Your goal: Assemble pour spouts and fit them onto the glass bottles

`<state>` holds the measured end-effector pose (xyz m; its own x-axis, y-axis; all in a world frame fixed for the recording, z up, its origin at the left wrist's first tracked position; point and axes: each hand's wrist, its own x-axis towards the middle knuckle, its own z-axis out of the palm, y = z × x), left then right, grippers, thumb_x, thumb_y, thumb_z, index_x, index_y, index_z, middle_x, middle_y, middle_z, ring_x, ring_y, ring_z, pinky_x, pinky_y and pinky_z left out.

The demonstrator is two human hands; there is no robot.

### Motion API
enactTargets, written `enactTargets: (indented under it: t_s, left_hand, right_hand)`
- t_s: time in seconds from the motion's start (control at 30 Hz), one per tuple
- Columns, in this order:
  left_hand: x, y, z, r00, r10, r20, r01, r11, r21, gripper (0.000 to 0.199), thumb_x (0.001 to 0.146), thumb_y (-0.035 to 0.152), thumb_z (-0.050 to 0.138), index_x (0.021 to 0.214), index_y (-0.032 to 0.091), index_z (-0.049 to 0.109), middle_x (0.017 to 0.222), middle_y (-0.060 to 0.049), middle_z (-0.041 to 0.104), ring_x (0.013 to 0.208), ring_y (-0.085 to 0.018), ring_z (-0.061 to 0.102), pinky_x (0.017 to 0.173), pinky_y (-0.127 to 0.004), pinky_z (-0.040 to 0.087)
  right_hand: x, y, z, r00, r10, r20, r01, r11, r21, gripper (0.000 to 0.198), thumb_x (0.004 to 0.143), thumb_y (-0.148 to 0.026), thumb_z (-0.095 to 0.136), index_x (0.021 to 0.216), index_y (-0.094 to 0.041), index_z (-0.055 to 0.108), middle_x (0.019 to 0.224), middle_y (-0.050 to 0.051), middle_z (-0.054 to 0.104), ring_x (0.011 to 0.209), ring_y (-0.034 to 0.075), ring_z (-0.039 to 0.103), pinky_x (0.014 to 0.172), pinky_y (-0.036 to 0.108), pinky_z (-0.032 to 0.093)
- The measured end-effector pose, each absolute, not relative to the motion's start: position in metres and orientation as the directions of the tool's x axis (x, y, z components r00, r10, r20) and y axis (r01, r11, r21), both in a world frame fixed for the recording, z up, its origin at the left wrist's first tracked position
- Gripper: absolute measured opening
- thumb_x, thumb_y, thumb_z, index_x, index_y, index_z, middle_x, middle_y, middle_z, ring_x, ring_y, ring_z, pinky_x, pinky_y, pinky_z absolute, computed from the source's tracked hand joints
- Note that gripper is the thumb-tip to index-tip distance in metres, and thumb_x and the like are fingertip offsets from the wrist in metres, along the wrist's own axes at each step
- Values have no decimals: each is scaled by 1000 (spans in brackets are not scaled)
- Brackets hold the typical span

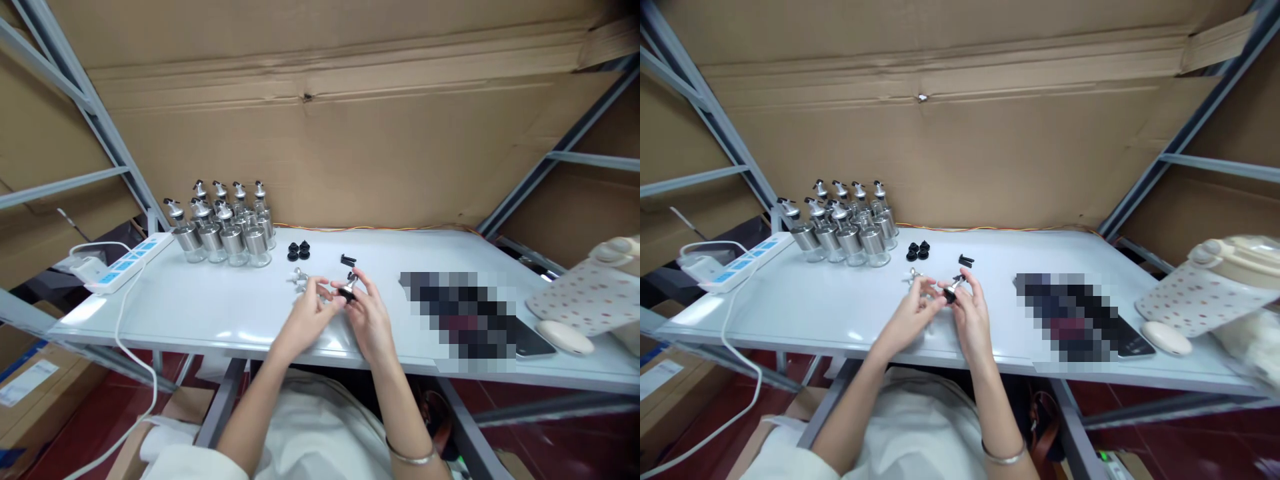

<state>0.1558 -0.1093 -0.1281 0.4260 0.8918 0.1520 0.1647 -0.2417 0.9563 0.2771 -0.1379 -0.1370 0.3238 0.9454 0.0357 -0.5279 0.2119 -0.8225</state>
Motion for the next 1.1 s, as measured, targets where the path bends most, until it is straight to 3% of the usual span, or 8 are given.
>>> enactTargets:
  t_s: [0.17, 0.4, 0.57, 0.7, 0.87, 1.1]
  left_hand:
    - [169, -120, -149, 371, 907, 200, 22, -223, 975, 33, 83, 29, 56, 110, 19, 40, 95, -4, 57, 56, -6, 50, 50, -19, 40]
    - [163, -125, -146, 480, 832, 278, 134, -383, 914, 42, 76, 15, 60, 114, 20, 43, 111, -7, 51, 68, -9, 52, 68, -26, 45]
    - [161, -128, -144, 509, 824, 250, 142, -366, 920, 29, 86, 22, 47, 115, 17, 43, 97, -6, 55, 77, -15, 53, 76, -29, 44]
    - [158, -129, -142, 513, 832, 212, 87, -296, 951, 36, 86, 28, 49, 119, 16, 42, 89, -4, 55, 69, -13, 51, 64, -24, 42]
    - [159, -126, -146, 546, 817, 186, 145, -311, 939, 28, 77, 23, 56, 103, 15, 50, 71, 3, 52, 57, -10, 46, 54, -21, 35]
    - [161, -126, -143, 544, 824, 158, 194, -307, 932, 11, 72, 19, 55, 81, 16, 49, 67, 4, 49, 58, -9, 41, 55, -20, 32]
  right_hand:
    - [276, -142, -147, 363, 931, 41, -339, 173, -925, 45, 74, -41, 67, 112, -20, 55, 92, 5, 68, 79, 19, 63, 74, 33, 50]
    - [273, -140, -158, 383, 890, 249, -172, 334, -927, 29, 81, -51, 57, 92, -25, 49, 93, 1, 60, 91, 17, 59, 86, 33, 48]
    - [273, -141, -159, 307, 900, 309, -72, 346, -936, 32, 83, -50, 55, 103, -26, 48, 108, 5, 57, 106, 19, 55, 94, 35, 44]
    - [281, -144, -157, 204, 918, 339, 13, 343, -939, 43, 84, -45, 56, 122, -26, 49, 117, 7, 57, 105, 21, 56, 89, 35, 47]
    - [297, -147, -155, 103, 878, 468, 347, 410, -844, 38, 77, -35, 66, 113, -25, 61, 102, 5, 63, 86, 19, 57, 82, 33, 46]
    - [298, -148, -149, 40, 792, 610, 546, 494, -677, 20, 80, -34, 63, 95, -20, 62, 83, 4, 62, 74, 18, 54, 72, 30, 46]
